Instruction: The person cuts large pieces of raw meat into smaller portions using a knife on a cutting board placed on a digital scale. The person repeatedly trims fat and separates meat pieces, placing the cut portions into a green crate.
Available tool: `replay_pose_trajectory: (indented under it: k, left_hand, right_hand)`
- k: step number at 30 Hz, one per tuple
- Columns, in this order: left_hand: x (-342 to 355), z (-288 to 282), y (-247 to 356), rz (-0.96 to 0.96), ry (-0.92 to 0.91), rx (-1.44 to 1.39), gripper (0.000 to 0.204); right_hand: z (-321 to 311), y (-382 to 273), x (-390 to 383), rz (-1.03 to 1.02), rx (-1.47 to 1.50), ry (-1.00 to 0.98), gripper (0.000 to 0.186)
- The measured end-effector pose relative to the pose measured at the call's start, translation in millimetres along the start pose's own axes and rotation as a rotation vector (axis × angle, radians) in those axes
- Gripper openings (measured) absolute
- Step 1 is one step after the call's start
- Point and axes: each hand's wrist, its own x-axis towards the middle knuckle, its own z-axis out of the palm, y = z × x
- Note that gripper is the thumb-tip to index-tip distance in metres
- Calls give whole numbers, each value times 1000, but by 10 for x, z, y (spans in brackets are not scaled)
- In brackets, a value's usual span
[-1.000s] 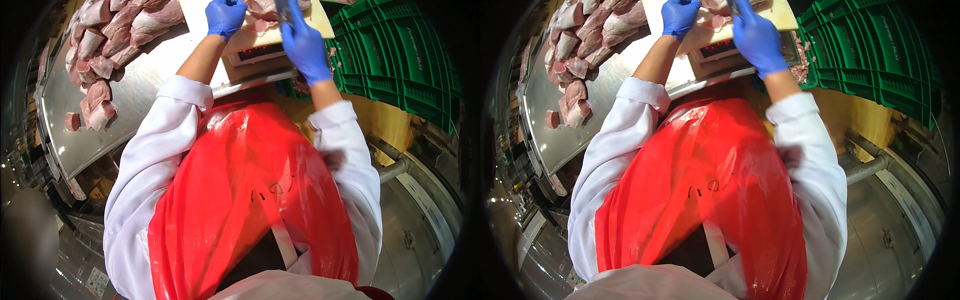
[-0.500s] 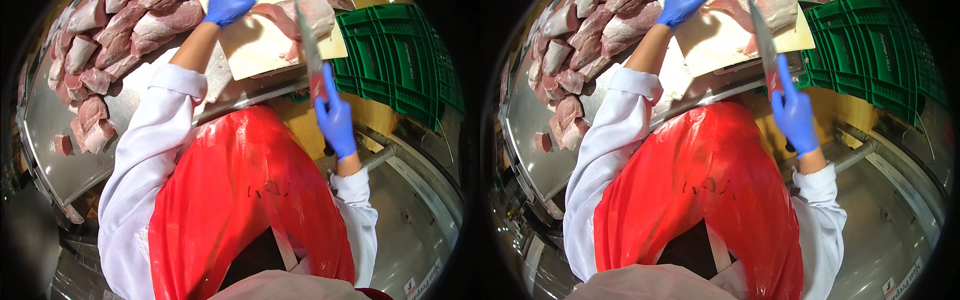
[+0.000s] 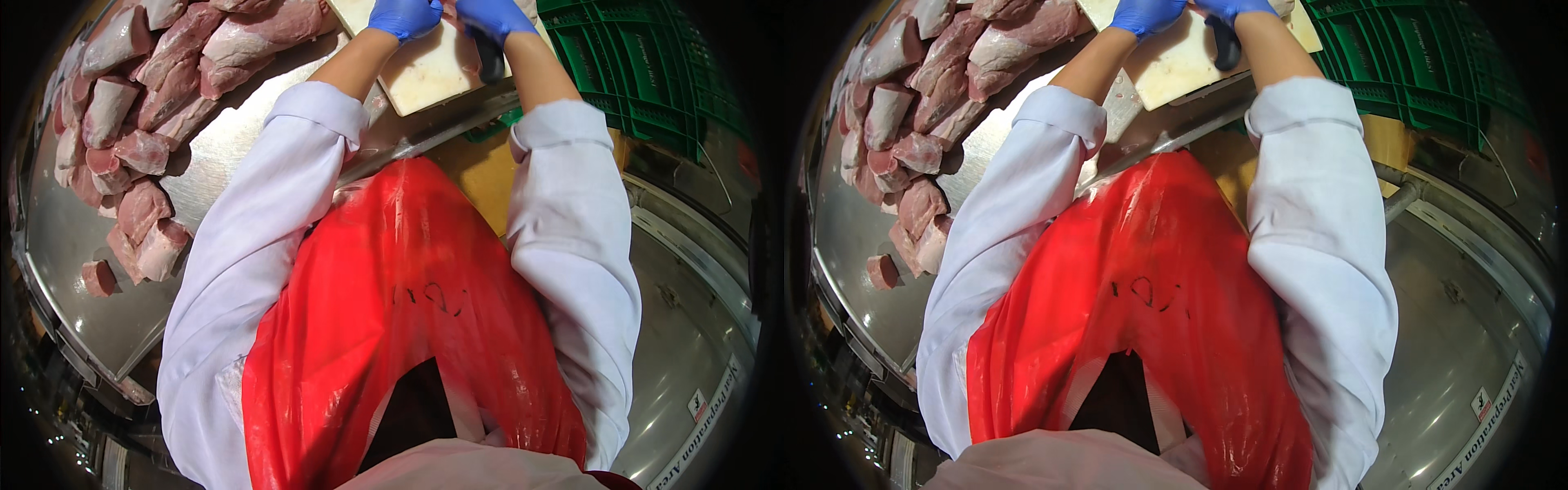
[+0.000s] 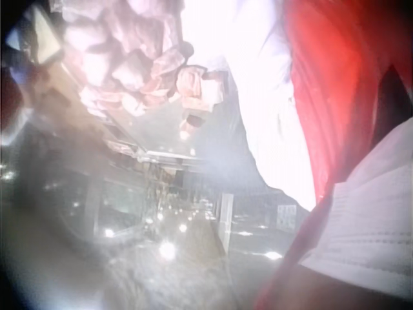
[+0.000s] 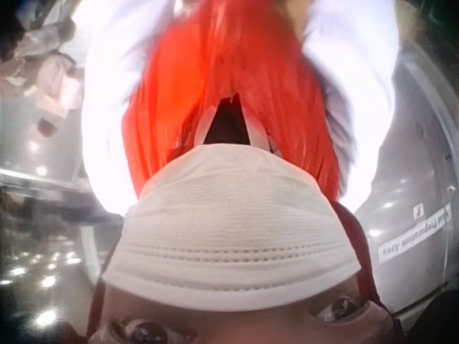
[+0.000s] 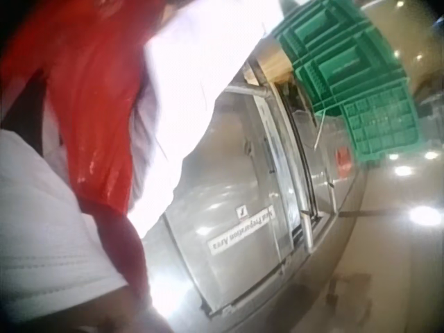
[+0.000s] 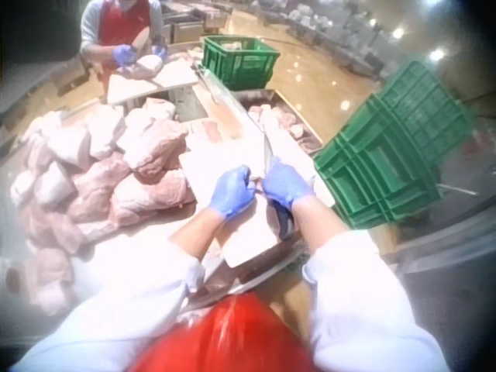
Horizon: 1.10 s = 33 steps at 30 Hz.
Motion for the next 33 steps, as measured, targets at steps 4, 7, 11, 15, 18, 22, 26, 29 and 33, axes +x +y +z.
replay_pose_trajectory:
  k: [4,7,11,15,18,22,26,29,33]
  left_hand:
    - [27,-45,-242,19,60,6,15]
    - [37,-77,-240,-66,118,1,15]
    - [-55,-340,-86,-151,70,164,15]
    - [-253,-640,-67,-217,229,296,30]
    - [-513,-416,561,125,432,506,37]
    - [-885,593,948,156,231,554,19]
    - [-983,862,933,43,231,615,13]
    - [-967,946,931,4,284,630,12]
    - [-958,998,942,-104,325,703,12]
  right_hand:
    - [-32,-188,-738,18,-25,-160,77]
    - [-410,-77,-1641,-189,-139,-108,85]
    - [-800,455,-2166,-201,-388,-365,84]
    - [-827,1008,-2173,-334,-230,-212,84]
    - [-474,1305,-1956,-419,245,127,81]
    - [-99,991,-1354,-561,379,338,72]
    - [-143,995,-1108,-668,291,307,60]
    - [-71,1121,-1085,-674,57,210,69]
    - [0,1381,-1299,-674,-78,87,84]
